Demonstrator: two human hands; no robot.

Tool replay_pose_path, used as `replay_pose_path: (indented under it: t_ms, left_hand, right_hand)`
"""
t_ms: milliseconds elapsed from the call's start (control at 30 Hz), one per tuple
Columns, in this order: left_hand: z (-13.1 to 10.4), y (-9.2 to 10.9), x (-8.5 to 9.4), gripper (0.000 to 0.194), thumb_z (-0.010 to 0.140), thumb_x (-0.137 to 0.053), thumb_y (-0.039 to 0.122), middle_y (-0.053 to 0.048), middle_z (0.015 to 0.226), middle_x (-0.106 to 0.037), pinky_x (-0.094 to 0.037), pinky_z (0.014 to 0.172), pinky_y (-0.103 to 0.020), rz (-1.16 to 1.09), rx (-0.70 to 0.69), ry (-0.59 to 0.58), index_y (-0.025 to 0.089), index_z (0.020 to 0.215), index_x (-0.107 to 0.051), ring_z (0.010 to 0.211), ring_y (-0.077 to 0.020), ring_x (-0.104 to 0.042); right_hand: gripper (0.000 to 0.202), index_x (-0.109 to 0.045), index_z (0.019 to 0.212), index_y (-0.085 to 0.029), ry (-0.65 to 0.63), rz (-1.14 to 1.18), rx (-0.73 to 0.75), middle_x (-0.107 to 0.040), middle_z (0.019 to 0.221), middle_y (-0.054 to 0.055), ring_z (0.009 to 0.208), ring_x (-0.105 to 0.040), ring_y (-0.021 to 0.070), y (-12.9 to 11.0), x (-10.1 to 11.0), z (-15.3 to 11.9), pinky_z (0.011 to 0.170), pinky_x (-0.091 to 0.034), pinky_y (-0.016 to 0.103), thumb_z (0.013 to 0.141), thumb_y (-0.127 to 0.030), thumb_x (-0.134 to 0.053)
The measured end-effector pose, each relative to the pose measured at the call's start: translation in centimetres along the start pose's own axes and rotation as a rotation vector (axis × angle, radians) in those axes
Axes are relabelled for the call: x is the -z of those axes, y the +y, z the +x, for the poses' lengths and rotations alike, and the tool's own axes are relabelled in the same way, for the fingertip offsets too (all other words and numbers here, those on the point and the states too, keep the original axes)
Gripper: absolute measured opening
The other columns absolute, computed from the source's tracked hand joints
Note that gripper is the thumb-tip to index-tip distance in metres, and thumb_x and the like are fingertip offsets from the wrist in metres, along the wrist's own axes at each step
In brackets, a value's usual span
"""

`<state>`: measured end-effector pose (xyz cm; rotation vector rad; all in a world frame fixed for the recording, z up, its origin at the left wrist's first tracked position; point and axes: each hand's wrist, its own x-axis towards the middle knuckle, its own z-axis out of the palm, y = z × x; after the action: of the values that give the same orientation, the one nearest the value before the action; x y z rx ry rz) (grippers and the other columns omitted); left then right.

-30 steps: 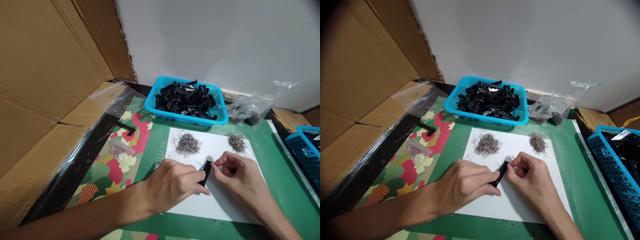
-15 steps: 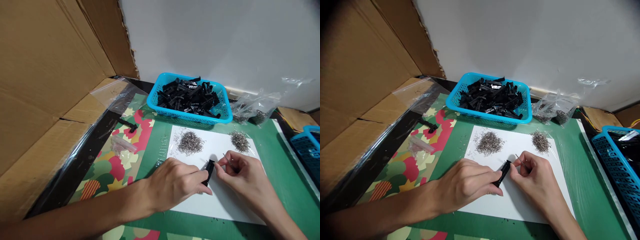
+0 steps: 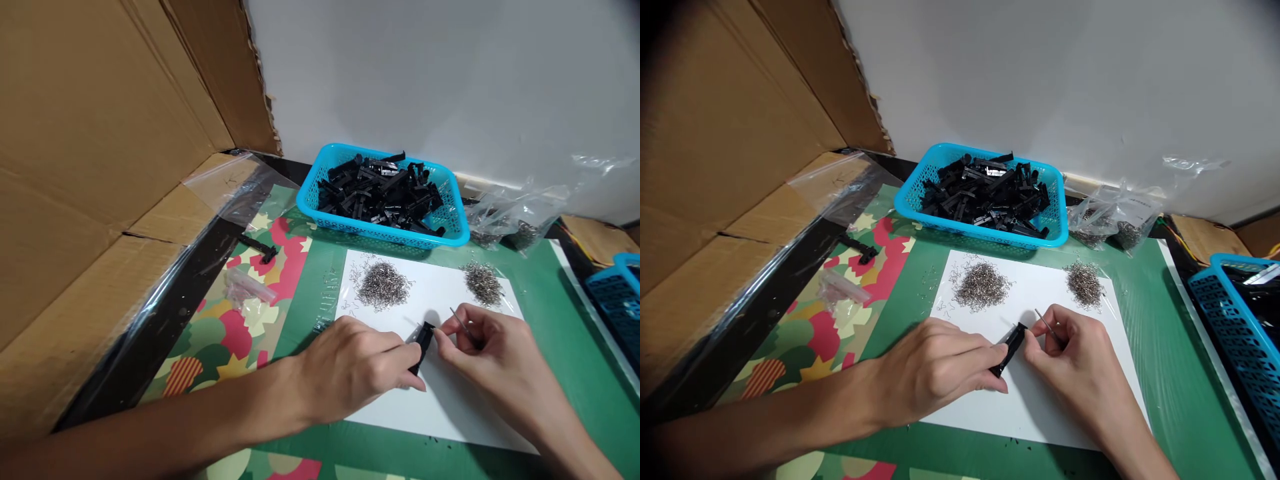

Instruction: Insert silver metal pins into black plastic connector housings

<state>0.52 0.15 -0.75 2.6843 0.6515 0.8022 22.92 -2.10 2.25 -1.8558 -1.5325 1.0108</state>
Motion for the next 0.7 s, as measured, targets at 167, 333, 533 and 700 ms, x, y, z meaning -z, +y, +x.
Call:
replay_pose_path:
  t_ms: [167,333,533,700]
  left_hand:
    - [0.0,0.1,-0.1,0.025,0.104,-0.073,0.036,0.000,0.074,-0.073,-0.045,0.046,-0.031,0.039,-0.034,-0.002,0.011,0.106,-0.072,0.056,-0.0171,-0.067]
    - [0.1,0.1,-0.1,0.023,0.104,-0.071,0.034,0.001,0.073,-0.072,-0.045,0.044,-0.034,0.032,-0.046,0.013,0.011,0.105,-0.072,0.055,-0.0179,-0.067]
    - [0.0,0.2,-0.1,0.026,0.103,-0.073,0.038,0.000,0.072,-0.072,-0.047,0.046,-0.032,0.016,0.010,0.006,0.012,0.102,-0.072,0.055,-0.0173,-0.067]
    - [0.0,0.3,-0.4,0.027,0.103,-0.074,0.039,-0.001,0.072,-0.074,-0.047,0.046,-0.030,0.005,0.043,0.020,0.012,0.101,-0.072,0.054,-0.0164,-0.068]
  right_hand:
    - [0.026,-0.062,0.066,-0.022,0.015,-0.044,0.031,-0.038,0.052,-0.008,0.050,-0.032,0.0109,0.2,0.1,0.0,0.049,-0.025,0.025,0.081,-0.040,-0.073]
    - [0.026,-0.064,0.066,-0.021,0.002,-0.084,0.061,-0.043,0.050,-0.006,0.049,-0.036,0.0112,0.5,0.3,0.1,0.047,-0.027,0.025,0.082,-0.040,-0.074]
    - [0.027,-0.068,0.071,-0.021,0.008,-0.117,0.093,-0.044,0.050,-0.006,0.047,-0.037,0.0116,1.1,0.3,0.2,0.045,-0.029,0.025,0.086,-0.043,-0.072]
    - [0.025,-0.069,0.074,-0.022,0.069,-0.133,0.121,-0.043,0.052,-0.006,0.047,-0.037,0.0117,1.2,0.1,-0.3,0.044,-0.027,0.026,0.087,-0.043,-0.072]
